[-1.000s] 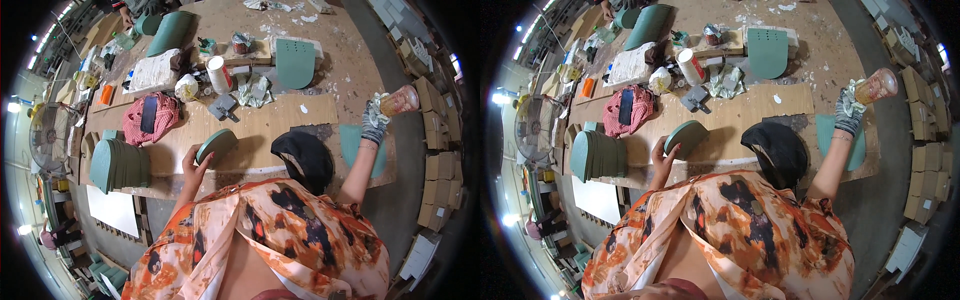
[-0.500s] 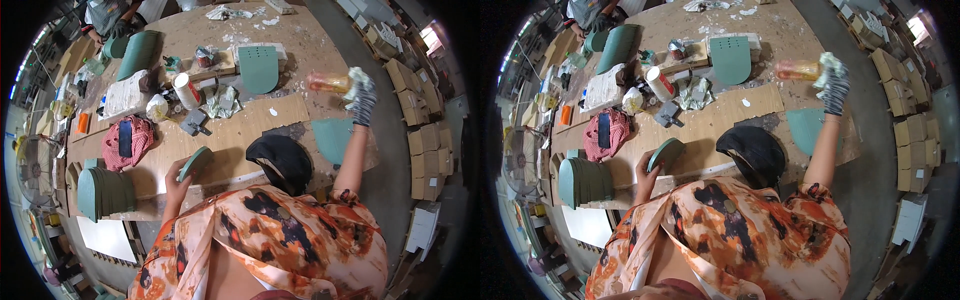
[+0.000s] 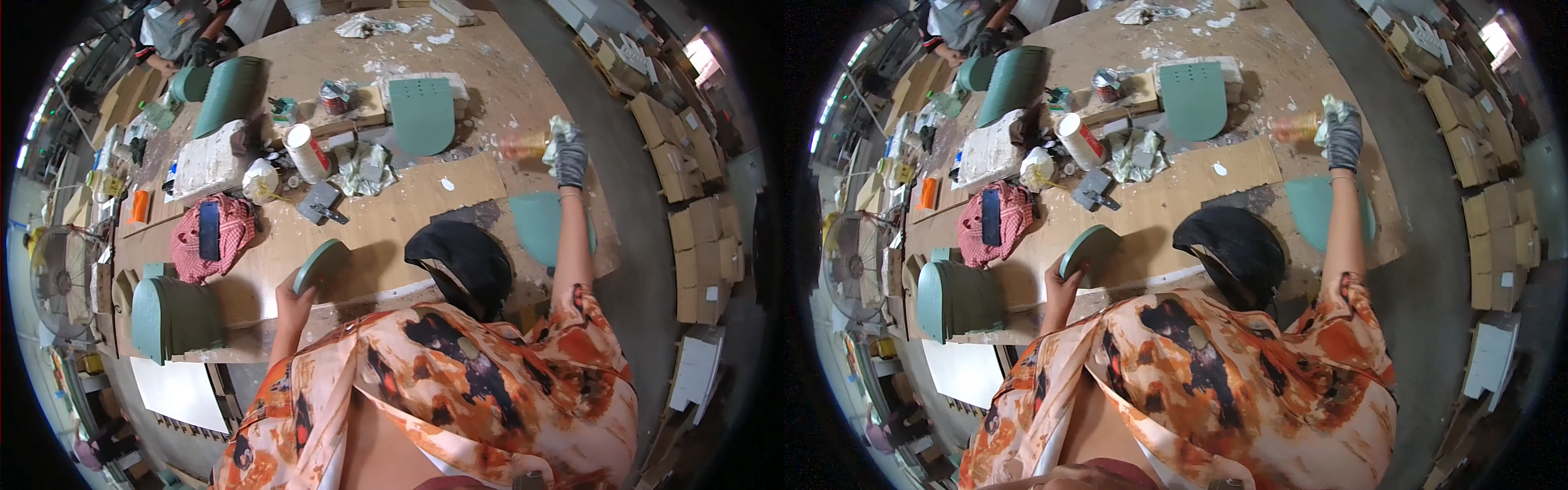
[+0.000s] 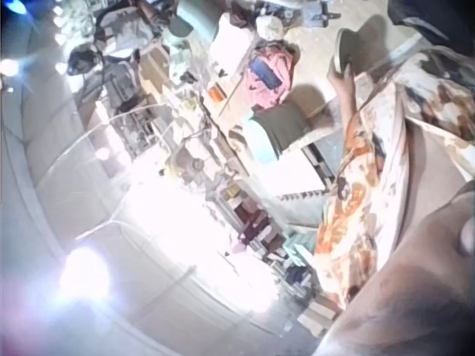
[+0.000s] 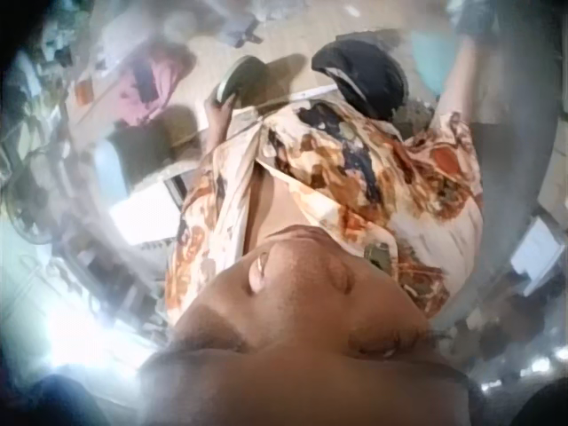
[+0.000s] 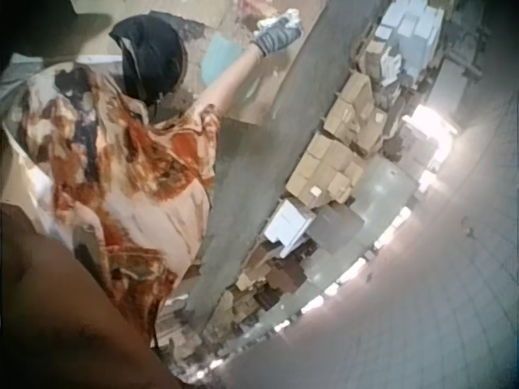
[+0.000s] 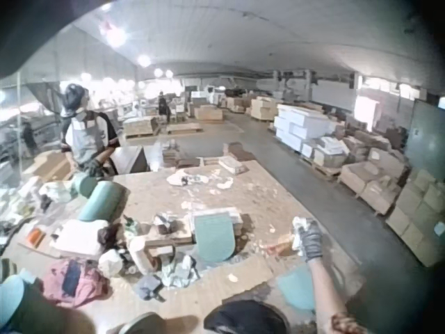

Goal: The person cleans arched panels by wiping their surfaces and edges with a cloth, then stacks them on the table.

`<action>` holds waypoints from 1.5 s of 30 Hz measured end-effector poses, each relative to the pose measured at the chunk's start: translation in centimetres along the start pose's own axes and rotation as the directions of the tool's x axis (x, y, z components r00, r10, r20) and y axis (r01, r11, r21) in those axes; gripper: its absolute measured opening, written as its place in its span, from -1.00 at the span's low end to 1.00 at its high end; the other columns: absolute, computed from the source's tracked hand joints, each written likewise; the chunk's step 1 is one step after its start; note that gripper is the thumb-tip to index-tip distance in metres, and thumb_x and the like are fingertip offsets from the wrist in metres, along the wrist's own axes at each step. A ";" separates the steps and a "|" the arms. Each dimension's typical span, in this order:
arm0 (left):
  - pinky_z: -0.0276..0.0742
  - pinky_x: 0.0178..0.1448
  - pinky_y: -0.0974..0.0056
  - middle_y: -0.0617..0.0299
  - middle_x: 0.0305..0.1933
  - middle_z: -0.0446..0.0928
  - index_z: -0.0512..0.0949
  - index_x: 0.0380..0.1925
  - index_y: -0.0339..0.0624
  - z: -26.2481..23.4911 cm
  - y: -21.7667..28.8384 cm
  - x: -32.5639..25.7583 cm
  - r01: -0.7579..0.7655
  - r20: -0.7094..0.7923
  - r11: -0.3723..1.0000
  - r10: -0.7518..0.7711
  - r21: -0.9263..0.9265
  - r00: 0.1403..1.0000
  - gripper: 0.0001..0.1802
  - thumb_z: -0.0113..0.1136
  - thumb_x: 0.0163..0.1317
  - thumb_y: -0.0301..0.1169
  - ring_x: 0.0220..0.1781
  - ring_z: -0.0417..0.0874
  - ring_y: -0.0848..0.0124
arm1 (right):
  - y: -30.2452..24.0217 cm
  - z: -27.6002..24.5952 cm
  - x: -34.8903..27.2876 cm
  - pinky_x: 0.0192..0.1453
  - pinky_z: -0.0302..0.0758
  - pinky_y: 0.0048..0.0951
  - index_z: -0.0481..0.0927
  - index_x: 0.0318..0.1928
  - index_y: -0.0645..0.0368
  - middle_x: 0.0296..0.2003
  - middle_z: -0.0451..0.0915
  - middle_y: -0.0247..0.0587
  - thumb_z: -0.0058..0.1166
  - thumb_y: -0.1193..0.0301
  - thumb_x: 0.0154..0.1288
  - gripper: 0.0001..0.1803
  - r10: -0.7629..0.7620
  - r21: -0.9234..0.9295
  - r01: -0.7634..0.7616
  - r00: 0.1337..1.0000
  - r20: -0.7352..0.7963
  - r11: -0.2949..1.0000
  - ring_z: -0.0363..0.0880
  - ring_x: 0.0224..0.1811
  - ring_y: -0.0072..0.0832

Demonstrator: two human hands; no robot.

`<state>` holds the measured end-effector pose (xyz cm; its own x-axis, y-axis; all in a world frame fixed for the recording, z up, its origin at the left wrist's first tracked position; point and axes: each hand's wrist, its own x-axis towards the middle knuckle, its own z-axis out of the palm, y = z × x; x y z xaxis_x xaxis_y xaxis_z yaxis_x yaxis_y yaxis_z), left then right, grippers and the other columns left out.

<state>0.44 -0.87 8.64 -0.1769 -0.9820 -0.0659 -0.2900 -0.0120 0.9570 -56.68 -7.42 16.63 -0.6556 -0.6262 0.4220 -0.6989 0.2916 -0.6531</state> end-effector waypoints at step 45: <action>0.50 -0.37 0.25 -0.06 -0.51 0.56 0.61 -0.28 -0.30 -5.2 11.7 -2.2 -0.215 -0.067 0.892 0.262 0.397 0.963 -0.73 0.30 -0.03 -0.44 -0.54 0.59 0.14 | -27.7 11.8 -30.3 0.12 0.35 -0.28 0.45 -0.01 0.32 -0.13 0.49 0.01 -0.22 0.36 0.42 -0.69 -0.495 0.814 -0.217 0.700 0.515 0.539 0.44 -0.04 -0.18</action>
<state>2.32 0.16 21.40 -0.1831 -0.9612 0.2064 -0.5941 0.2755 0.7558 -14.08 -5.08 14.49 0.0337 -0.9549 0.2951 -0.0015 -0.2953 -0.9554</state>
